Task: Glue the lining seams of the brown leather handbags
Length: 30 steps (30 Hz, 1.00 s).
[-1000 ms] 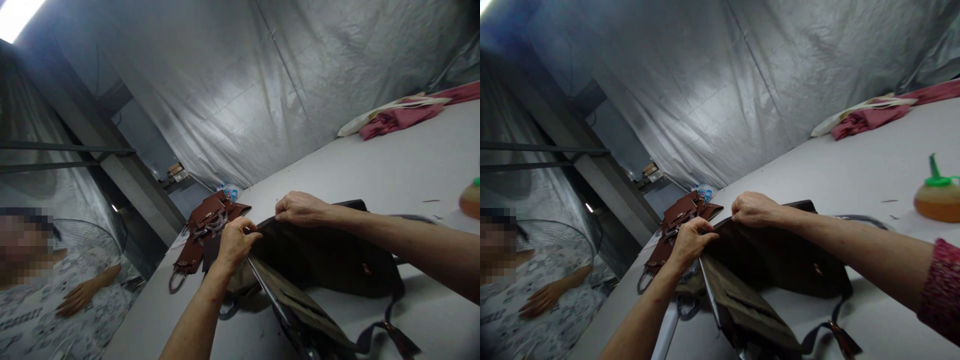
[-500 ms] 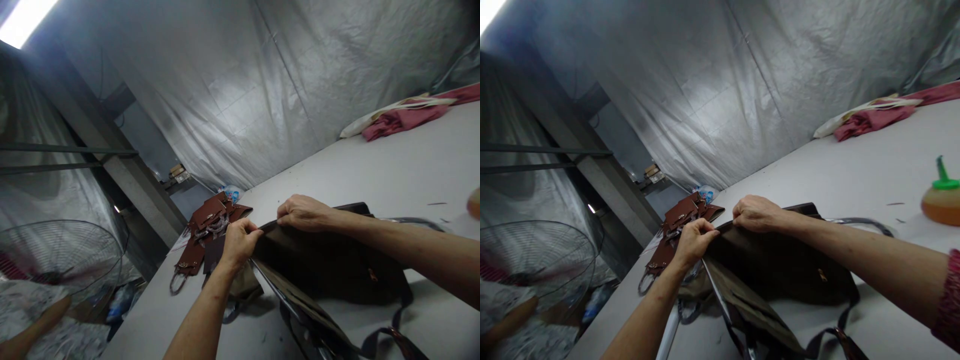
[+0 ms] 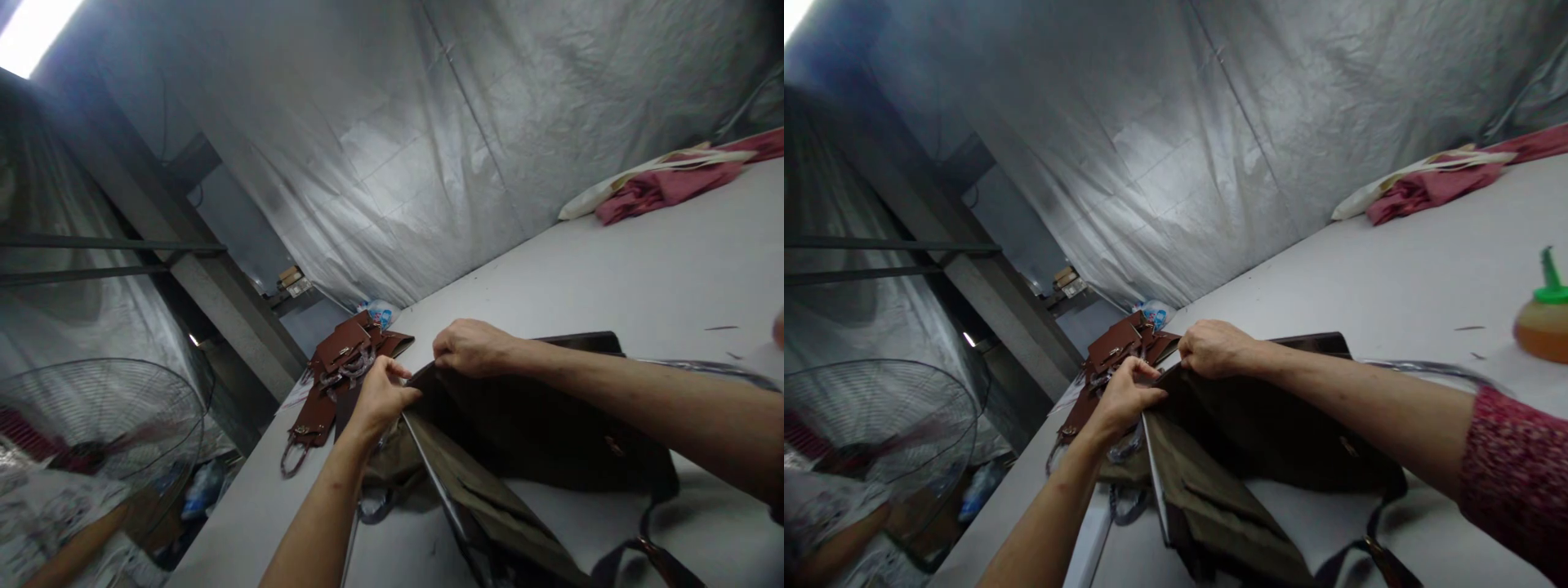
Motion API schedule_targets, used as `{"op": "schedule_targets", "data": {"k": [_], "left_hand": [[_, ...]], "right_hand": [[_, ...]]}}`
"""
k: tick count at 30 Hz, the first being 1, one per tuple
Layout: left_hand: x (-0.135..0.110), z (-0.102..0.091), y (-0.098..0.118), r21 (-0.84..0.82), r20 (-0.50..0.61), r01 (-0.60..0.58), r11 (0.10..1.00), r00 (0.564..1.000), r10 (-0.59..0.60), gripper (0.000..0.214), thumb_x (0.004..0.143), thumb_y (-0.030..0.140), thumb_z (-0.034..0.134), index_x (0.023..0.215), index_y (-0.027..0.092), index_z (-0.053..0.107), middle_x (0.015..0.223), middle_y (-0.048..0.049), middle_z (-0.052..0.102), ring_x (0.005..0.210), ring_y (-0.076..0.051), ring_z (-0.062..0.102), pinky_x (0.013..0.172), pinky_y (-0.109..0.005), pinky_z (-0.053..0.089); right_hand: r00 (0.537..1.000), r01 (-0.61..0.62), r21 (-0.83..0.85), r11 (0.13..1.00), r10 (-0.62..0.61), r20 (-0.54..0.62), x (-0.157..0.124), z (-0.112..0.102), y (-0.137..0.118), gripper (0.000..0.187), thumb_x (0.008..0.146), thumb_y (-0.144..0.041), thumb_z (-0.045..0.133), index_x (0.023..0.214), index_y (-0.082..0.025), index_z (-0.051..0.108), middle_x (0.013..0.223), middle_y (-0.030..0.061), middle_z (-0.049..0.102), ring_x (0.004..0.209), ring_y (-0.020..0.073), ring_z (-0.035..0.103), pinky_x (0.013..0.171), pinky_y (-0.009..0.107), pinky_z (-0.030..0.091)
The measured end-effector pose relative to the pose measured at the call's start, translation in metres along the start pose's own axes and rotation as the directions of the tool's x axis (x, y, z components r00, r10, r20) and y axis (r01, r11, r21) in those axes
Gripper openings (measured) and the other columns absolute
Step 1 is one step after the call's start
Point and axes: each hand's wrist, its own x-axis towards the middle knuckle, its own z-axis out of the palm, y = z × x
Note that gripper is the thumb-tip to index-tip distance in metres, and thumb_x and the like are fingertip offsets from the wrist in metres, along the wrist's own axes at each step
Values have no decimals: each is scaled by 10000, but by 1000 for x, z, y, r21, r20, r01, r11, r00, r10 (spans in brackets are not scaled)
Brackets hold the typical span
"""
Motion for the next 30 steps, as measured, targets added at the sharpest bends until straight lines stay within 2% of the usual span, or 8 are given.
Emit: {"op": "schedule_targets", "data": {"k": [5, 9, 12, 19, 23, 25, 27, 30], "left_hand": [[-1, -3, -6, -155, 107, 56, 986, 993, -40, 210, 537, 110, 775, 706, 142, 654, 645, 12, 659, 583, -117, 586, 585, -220, 428], [1, 1, -6, -163, 92, 41, 986, 995, -26, 163, 528, 157, 781, 662, 135, 691, 625, 8, 664, 566, -113, 568, 575, -223, 412], [0, 2, -9, -167, 71, 26, 986, 997, -14, 168, 521, 181, 793, 654, 137, 702, 616, 8, 666, 565, -109, 554, 572, -221, 398], [2, 4, -20, -159, -16, -27, 987, 1000, 25, 150, 573, 247, 810, 635, 146, 719, 597, 3, 661, 568, -112, 533, 567, -227, 377], [3, 10, -10, -163, -36, -39, 986, 999, 33, 140, 585, 219, 807, 602, 138, 694, 591, 1, 638, 580, -105, 528, 562, -213, 385], [-2, 10, 4, -228, -21, -49, 973, 999, 45, 218, 683, 338, 790, 725, 135, 722, 694, -25, 686, 637, -131, 600, 579, -219, 447], [-10, 6, 17, -350, -44, -104, 931, 995, 95, 383, 787, 478, 735, 978, 146, 726, 913, -67, 740, 785, -174, 690, 630, -241, 519], [-24, -3, 16, -440, -274, -264, 859, 950, 152, 478, 872, 494, 688, 1230, 181, 641, 1223, -105, 711, 1082, -210, 694, 822, -274, 563]], "right_hand": [[999, -4, 62, 998, 2, 33, 3, 0, 6, 240, 812, -265, 588, 885, -207, 809, 814, 70, 766, 764, 223, 669, 628, 286, 389], [989, 71, 149, 986, -89, 120, 5, -4, 5, 327, 764, -185, 563, 998, -206, 791, 846, 11, 774, 741, 167, 672, 603, 231, 409], [976, 137, 165, 977, -161, 145, 8, -4, -2, 310, 783, -221, 582, 1001, -227, 802, 839, -4, 774, 755, 161, 675, 617, 224, 412], [993, 122, 43, 992, -122, 6, 15, 19, -17, 261, 845, -220, 544, 867, -210, 804, 897, 94, 780, 834, 239, 684, 675, 302, 377], [997, 80, 63, 995, -79, -11, 14, 16, -14, 201, 838, -240, 586, 819, -214, 784, 774, 92, 751, 750, 245, 669, 644, 307, 380], [998, 56, 118, 991, -51, -46, 8, 3, -5, 166, 834, -242, 612, 792, -214, 771, 687, 59, 715, 700, 220, 646, 649, 299, 394], [991, 26, 208, 978, 3, -137, -3, -17, 10, 196, 883, -279, 596, 807, -194, 754, 694, 43, 705, 708, 197, 635, 689, 293, 427], [921, -39, 386, 922, 183, -343, -27, -51, 41, 374, 1008, -414, 456, 1046, -142, 709, 911, 89, 737, 771, 186, 649, 711, 289, 479]]}}
